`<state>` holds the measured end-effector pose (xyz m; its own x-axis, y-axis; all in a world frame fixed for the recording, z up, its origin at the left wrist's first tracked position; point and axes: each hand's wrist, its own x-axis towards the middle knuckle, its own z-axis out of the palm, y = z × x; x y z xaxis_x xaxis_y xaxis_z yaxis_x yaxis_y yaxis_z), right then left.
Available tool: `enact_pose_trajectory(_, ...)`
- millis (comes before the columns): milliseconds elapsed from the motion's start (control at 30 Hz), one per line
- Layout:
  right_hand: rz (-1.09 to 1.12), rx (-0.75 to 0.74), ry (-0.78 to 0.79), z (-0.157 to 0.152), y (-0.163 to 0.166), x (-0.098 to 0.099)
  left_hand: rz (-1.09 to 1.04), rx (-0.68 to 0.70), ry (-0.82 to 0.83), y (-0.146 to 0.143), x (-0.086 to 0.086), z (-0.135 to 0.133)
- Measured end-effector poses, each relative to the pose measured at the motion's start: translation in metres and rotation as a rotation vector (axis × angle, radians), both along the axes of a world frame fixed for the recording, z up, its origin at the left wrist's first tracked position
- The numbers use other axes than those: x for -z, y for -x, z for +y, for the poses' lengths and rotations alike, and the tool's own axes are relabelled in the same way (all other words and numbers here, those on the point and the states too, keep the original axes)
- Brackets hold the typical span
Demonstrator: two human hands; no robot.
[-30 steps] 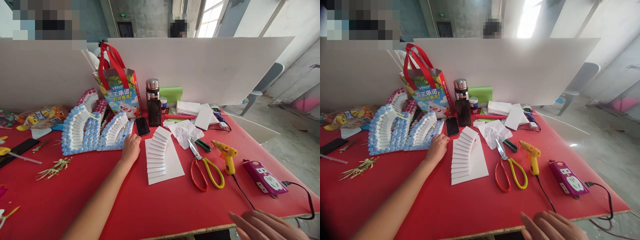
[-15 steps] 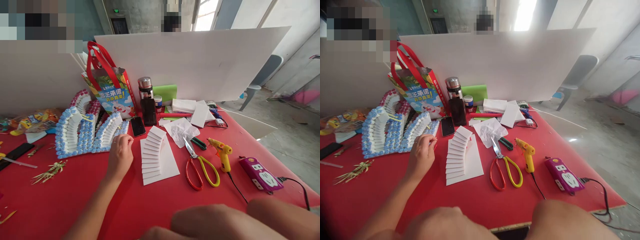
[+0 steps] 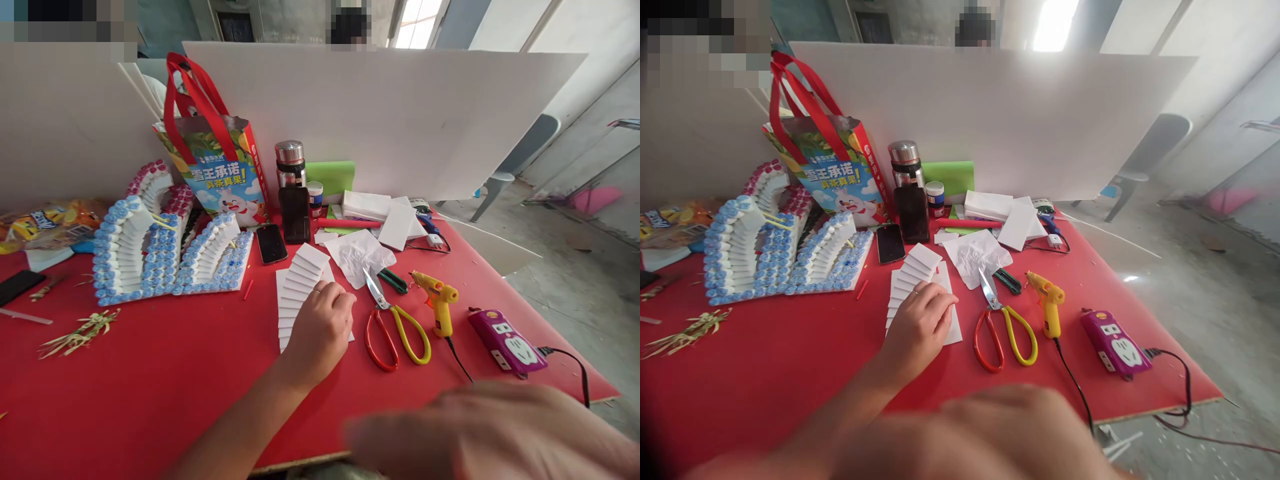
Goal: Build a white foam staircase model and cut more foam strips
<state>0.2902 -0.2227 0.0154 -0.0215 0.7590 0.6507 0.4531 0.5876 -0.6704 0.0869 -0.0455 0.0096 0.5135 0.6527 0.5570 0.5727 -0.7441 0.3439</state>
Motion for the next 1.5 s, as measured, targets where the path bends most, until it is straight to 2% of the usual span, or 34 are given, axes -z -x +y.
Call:
enact_pose_trajectory(67, -0.065, 0.088, 0.040, 0.055, 0.015, -0.036, 0.011, -0.004, 0.019, -0.006, 0.003, 0.008)
enact_pose_trajectory(100, -0.162, 0.144, 0.131, 0.074, 0.018, -0.042, 0.005, -0.004, 0.040, -0.009, 0.003, 0.011)
enact_pose_trajectory(133, -0.232, 0.142, 0.207, 0.086, 0.019, -0.041, -0.011, -0.001, 0.073, -0.012, 0.002, 0.013)
enact_pose_trajectory(233, -0.224, 0.217, 0.390, 0.093, 0.013, -0.007, -0.151, 0.015, 0.288, -0.021, -0.006, 0.009)
enact_pose_trajectory(300, -0.184, 0.213, 0.442, 0.087, 0.010, 0.017, -0.308, 0.042, 0.576, -0.027, -0.014, -0.003)
enact_pose_trajectory(367, -0.170, 0.152, 0.361, 0.083, 0.009, 0.027, -0.497, 0.071, 0.951, -0.031, -0.019, -0.018)
enact_pose_trajectory(433, -0.186, 0.091, 0.239, 0.083, 0.011, 0.024, -0.692, 0.059, 1.172, -0.032, -0.020, -0.031)
enact_pose_trajectory(533, -0.233, 0.026, 0.139, 0.088, 0.012, 0.011, -0.899, -0.009, 1.321, -0.030, -0.017, -0.042)
enact_pose_trajectory(633, -0.265, -0.004, 0.113, 0.091, 0.012, 0.003, -0.950, -0.021, 1.414, -0.025, -0.017, -0.044)
enact_pose_trajectory(700, -0.281, 0.015, 0.099, 0.093, 0.013, 0.002, -0.954, -0.018, 1.420, -0.023, -0.020, -0.045)
enact_pose_trajectory(800, -0.324, 0.069, 0.053, 0.092, 0.016, 0.003, -0.893, -0.023, 1.355, -0.021, -0.021, -0.049)
enact_pose_trajectory(867, -0.353, 0.120, 0.023, 0.092, 0.012, 0.000, -0.747, -0.035, 1.211, -0.020, -0.015, -0.050)
enact_pose_trajectory(967, -0.392, 0.318, -0.069, 0.096, -0.014, -0.014, -0.319, -0.006, 0.760, -0.018, 0.001, -0.047)
enact_pose_trajectory(1067, -0.441, 0.730, -0.219, 0.110, -0.063, -0.035, 0.047, 0.158, 0.300, -0.015, 0.017, -0.037)
enact_pose_trajectory(1100, -0.452, 0.846, -0.159, 0.115, -0.079, -0.042, 0.141, 0.164, 0.204, -0.014, 0.021, -0.033)
enact_pose_trajectory(1167, -0.553, 0.912, 0.068, 0.125, -0.101, -0.052, 0.320, 0.150, 0.072, -0.014, 0.027, -0.025)
enact_pose_trajectory(1233, -0.561, 0.894, 0.156, 0.130, -0.101, -0.055, 0.457, 0.129, 0.000, -0.014, 0.032, -0.019)
enact_pose_trajectory(1300, -0.429, 0.784, 0.085, 0.130, -0.080, -0.049, 0.536, 0.131, -0.046, -0.014, 0.038, -0.014)
enact_pose_trajectory(1400, -0.433, 0.440, 0.126, 0.128, -0.034, -0.031, 0.573, 0.134, -0.093, -0.011, 0.047, -0.011)
enact_pose_trajectory(1500, -0.459, 0.266, 0.162, 0.132, 0.000, -0.011, 0.569, 0.130, -0.124, -0.004, 0.054, -0.010)
